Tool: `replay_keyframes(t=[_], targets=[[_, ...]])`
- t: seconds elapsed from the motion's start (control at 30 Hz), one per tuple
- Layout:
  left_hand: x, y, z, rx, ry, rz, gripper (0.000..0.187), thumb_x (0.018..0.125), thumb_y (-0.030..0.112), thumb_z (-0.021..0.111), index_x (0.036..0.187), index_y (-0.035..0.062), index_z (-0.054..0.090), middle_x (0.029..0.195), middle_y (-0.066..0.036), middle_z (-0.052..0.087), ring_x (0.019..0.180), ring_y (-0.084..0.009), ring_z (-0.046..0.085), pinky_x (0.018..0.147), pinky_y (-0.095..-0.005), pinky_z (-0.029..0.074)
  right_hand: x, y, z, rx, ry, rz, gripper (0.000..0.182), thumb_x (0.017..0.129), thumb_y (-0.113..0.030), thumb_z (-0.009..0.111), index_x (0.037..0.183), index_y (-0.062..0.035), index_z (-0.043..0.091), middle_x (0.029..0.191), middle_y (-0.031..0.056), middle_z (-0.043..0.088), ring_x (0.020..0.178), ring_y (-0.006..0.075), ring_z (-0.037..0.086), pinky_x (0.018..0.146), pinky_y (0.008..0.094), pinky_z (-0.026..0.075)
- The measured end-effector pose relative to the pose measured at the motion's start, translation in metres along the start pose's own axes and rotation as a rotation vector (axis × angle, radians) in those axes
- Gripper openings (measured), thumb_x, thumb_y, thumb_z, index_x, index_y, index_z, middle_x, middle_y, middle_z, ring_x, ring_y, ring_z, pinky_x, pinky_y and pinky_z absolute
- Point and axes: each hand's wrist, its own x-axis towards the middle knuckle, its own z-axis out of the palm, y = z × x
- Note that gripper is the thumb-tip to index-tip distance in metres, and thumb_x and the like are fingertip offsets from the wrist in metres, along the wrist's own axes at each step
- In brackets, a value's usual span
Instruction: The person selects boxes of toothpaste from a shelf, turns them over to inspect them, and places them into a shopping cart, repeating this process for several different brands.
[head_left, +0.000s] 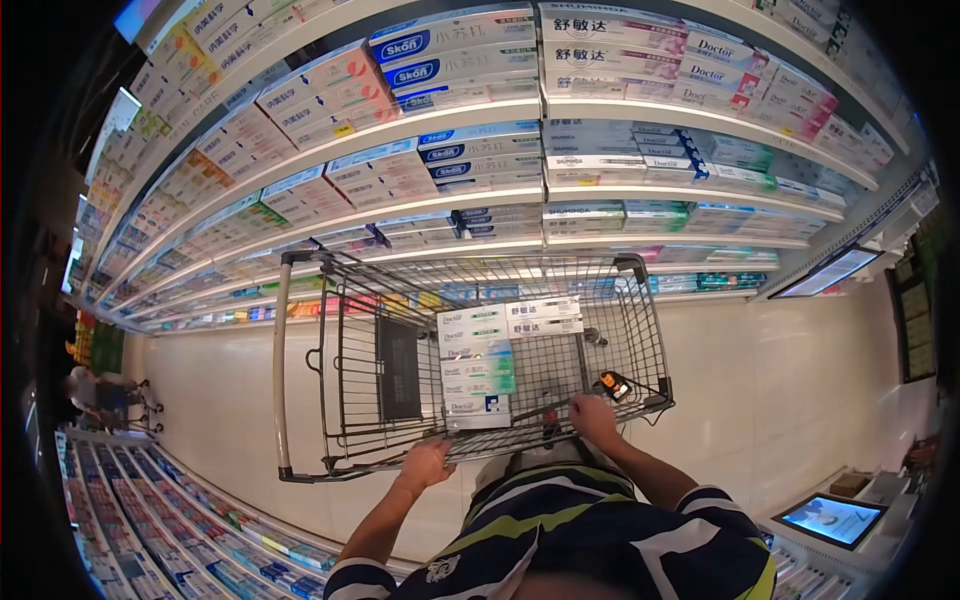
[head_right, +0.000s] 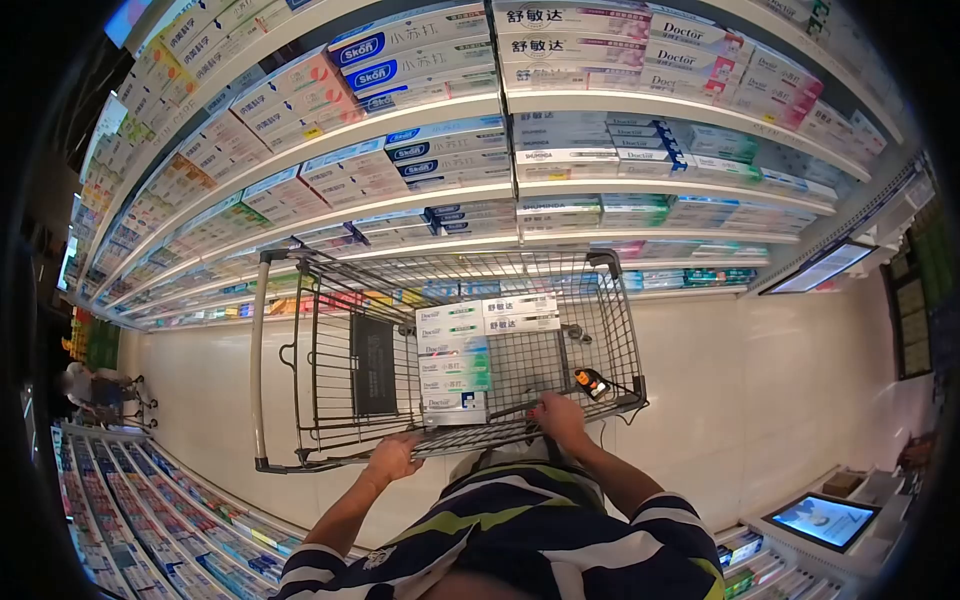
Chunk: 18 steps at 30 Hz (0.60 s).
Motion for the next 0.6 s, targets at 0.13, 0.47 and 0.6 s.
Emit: replay_keyframes(t=[0.13, 0.47, 0.6], targets=[[0.036, 0.046, 0.007, -0.061, 0.000, 0.040, 0.045, 0.074, 0.030, 0.066, 0.112, 0.0081, 0.054, 0.106, -0.014, 0.061, 0.103, -0.0328, 0.056, 0.088, -0.0432, 0.046, 0.015, 0.006, 0.011, 0.151, -0.025, -0.026, 0.015, 0.078, -0.022, 0.058, 0.083, -0.0081, 0.062, 0.077, 0.0149, 0.064, 0.075, 0.0358, 0.062, 0.066, 0.0470, 0.049], [0.057, 0.074, 0.010, 0.035, 0.037, -0.153, 0.037, 0.068, 0.021, 0.064, 0.101, 0.0086, 0.054, 0.094, -0.011, 0.061, 0.094, -0.0280, 0.057, 0.081, -0.0437, 0.045, 0.174, -0.054, -0.115, 0.441, 0.205, -0.382, 0.047, 0.076, -0.014, 0.069, 0.117, 0.0001, 0.052, 0.112, 0.0164, 0.056, 0.100, 0.0301, 0.057, 0.086, 0.0373, 0.046], [0.060, 0.069, 0.012, 0.026, 0.039, -0.168, 0.038, 0.069, 0.024, 0.065, 0.103, 0.0078, 0.055, 0.095, -0.011, 0.062, 0.097, -0.0277, 0.057, 0.084, -0.0432, 0.045, 0.261, -0.086, -0.178, 0.450, 0.424, -0.522, 0.054, 0.075, -0.018, 0.071, 0.122, -0.0011, 0.050, 0.114, 0.0159, 0.055, 0.101, 0.0291, 0.056, 0.085, 0.0347, 0.047]])
